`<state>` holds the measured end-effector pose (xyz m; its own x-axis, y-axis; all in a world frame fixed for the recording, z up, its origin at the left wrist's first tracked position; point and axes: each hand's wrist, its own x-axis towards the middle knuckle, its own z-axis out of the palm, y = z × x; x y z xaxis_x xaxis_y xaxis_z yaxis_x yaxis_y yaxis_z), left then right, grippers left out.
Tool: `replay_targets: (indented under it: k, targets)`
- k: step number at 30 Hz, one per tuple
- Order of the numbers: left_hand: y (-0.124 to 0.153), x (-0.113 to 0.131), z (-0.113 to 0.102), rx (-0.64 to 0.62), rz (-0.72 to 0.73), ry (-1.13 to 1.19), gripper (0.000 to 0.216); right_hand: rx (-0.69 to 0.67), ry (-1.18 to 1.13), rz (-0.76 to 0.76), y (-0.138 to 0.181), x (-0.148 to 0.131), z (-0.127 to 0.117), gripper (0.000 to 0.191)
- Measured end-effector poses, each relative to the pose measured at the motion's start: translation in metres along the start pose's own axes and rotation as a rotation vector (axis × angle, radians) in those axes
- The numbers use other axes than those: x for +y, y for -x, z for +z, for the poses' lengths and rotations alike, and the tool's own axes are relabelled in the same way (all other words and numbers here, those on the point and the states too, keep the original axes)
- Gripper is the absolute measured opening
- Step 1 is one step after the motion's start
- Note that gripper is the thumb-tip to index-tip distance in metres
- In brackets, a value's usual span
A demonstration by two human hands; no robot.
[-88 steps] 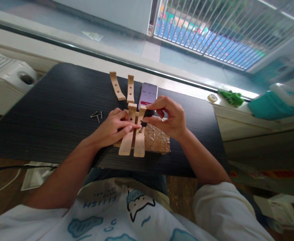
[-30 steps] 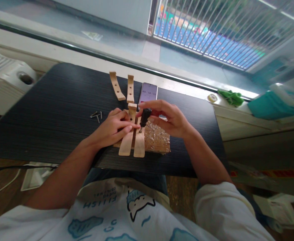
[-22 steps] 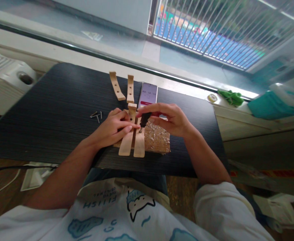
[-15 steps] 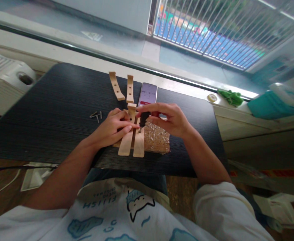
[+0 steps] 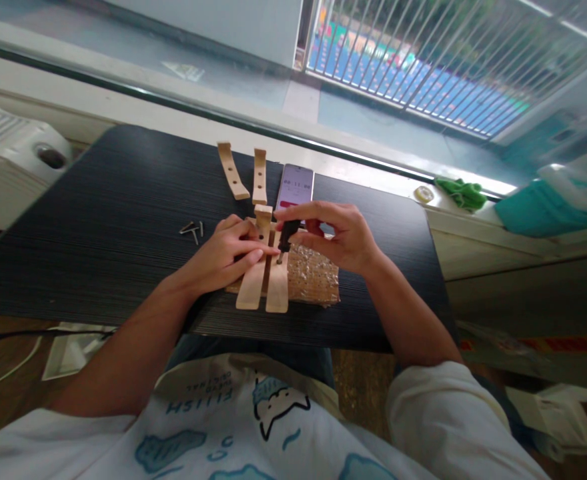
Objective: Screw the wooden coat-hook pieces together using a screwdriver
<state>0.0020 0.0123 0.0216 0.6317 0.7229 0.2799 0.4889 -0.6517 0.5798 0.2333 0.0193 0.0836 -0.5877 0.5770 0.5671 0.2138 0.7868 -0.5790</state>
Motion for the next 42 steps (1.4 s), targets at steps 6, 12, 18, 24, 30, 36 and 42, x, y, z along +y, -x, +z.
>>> replay_targets:
  k: [6,12,18,24,30,36,42]
  targets:
    - [-0.001,0.0,0.001,0.004,0.007,0.005,0.039,0.065,-0.028,-0.033,0.0,0.001,0.003,0.026]
    - [0.0,-0.002,0.002,-0.005,0.0,-0.006,0.04,0.069,-0.012,-0.032,-0.001,0.002,0.005,0.029]
    - [0.0,-0.002,0.001,-0.001,-0.003,-0.002,0.04,0.081,0.01,-0.002,0.0,0.001,0.008,0.029]
    - [0.0,-0.002,0.002,0.008,0.015,-0.006,0.039,0.122,0.02,-0.011,0.001,0.001,0.01,0.026]
    - [0.001,-0.002,0.002,0.007,0.012,-0.014,0.039,0.151,0.034,-0.016,0.0,0.0,0.011,0.024]
    - [0.0,-0.003,0.002,0.014,0.028,-0.018,0.039,0.157,0.068,-0.023,0.0,-0.001,0.012,0.023]
    - [0.0,-0.003,0.003,0.019,0.035,-0.007,0.039,0.161,0.099,-0.033,0.0,-0.002,0.012,0.023]
